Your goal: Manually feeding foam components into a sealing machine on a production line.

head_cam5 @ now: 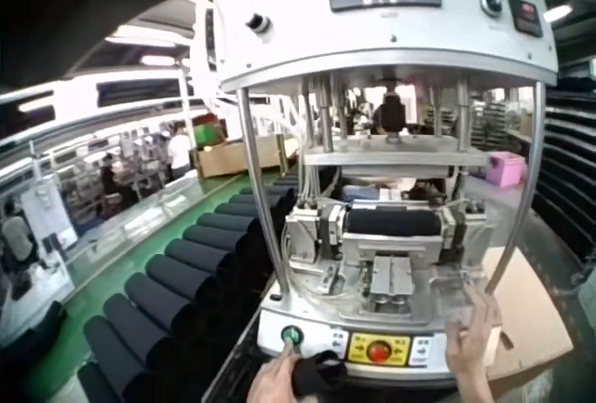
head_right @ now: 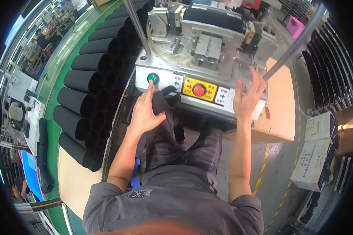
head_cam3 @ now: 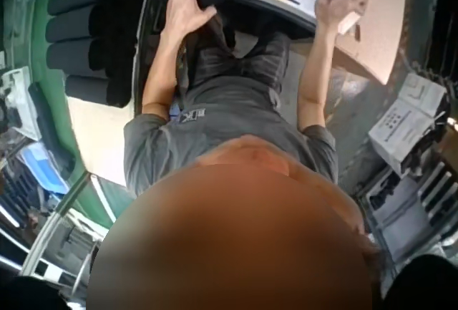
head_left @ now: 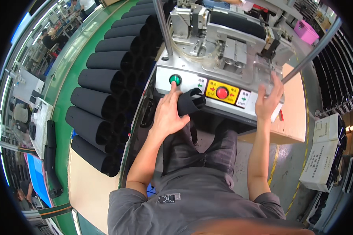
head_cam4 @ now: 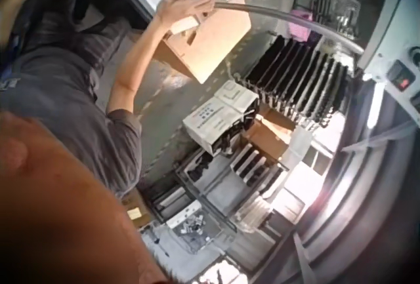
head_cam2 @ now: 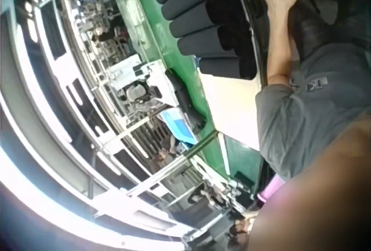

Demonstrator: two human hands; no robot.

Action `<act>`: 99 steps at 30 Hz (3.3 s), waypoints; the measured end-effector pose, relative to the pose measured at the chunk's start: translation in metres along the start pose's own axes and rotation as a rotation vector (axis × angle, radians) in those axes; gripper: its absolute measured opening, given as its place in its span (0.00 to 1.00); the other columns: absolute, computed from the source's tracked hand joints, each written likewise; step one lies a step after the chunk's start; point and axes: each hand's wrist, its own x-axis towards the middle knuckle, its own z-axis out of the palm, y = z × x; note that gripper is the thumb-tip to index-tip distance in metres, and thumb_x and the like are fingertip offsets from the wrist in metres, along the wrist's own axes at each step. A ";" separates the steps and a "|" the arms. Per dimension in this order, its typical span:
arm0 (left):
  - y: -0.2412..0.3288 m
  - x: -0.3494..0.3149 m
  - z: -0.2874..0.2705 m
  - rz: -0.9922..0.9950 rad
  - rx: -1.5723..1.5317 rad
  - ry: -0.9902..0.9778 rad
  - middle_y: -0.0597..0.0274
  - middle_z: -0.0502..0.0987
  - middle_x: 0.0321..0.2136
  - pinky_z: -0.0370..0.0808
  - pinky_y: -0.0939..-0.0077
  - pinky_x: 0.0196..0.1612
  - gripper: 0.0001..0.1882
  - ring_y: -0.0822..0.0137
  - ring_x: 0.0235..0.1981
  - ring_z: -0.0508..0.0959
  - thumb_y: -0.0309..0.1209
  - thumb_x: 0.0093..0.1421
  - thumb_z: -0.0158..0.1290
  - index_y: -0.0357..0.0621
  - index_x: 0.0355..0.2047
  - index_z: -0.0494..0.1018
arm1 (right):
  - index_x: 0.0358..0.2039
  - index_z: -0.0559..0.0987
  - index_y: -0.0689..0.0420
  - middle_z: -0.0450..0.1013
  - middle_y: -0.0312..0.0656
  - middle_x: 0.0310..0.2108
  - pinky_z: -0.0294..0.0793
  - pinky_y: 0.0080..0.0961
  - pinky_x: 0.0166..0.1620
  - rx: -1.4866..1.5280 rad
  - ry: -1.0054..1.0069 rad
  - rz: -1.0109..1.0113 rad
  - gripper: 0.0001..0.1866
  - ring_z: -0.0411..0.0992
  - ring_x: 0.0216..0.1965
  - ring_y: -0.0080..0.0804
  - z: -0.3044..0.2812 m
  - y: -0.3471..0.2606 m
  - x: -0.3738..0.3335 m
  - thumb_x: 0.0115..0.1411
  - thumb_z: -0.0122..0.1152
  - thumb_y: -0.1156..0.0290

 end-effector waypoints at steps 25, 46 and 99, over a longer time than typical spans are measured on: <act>0.032 0.001 0.025 0.441 0.182 0.526 0.60 0.78 0.64 0.64 0.47 0.72 0.38 0.49 0.67 0.73 0.19 0.43 0.69 0.47 0.58 0.76 | 0.65 0.74 0.65 0.80 0.46 0.37 0.79 0.26 0.43 1.278 -0.626 0.806 0.19 0.77 0.37 0.31 -0.003 -0.117 -0.088 0.76 0.58 0.76; 0.072 0.010 -0.016 -0.471 -1.743 0.159 0.48 0.82 0.62 0.80 0.55 0.62 0.35 0.51 0.60 0.84 0.60 0.76 0.51 0.46 0.68 0.73 | 0.52 0.81 0.64 0.79 0.44 0.33 0.76 0.24 0.40 1.508 -0.651 0.893 0.13 0.74 0.31 0.30 -0.006 -0.124 -0.104 0.78 0.59 0.68; -0.435 -0.228 -0.449 -0.944 1.155 0.570 0.48 0.81 0.58 0.62 0.42 0.73 0.40 0.47 0.63 0.76 0.49 0.54 0.72 0.45 0.63 0.75 | 0.59 0.81 0.66 0.83 0.45 0.37 0.80 0.23 0.43 0.855 -1.269 0.957 0.17 0.79 0.34 0.29 0.039 -0.130 -0.183 0.78 0.59 0.69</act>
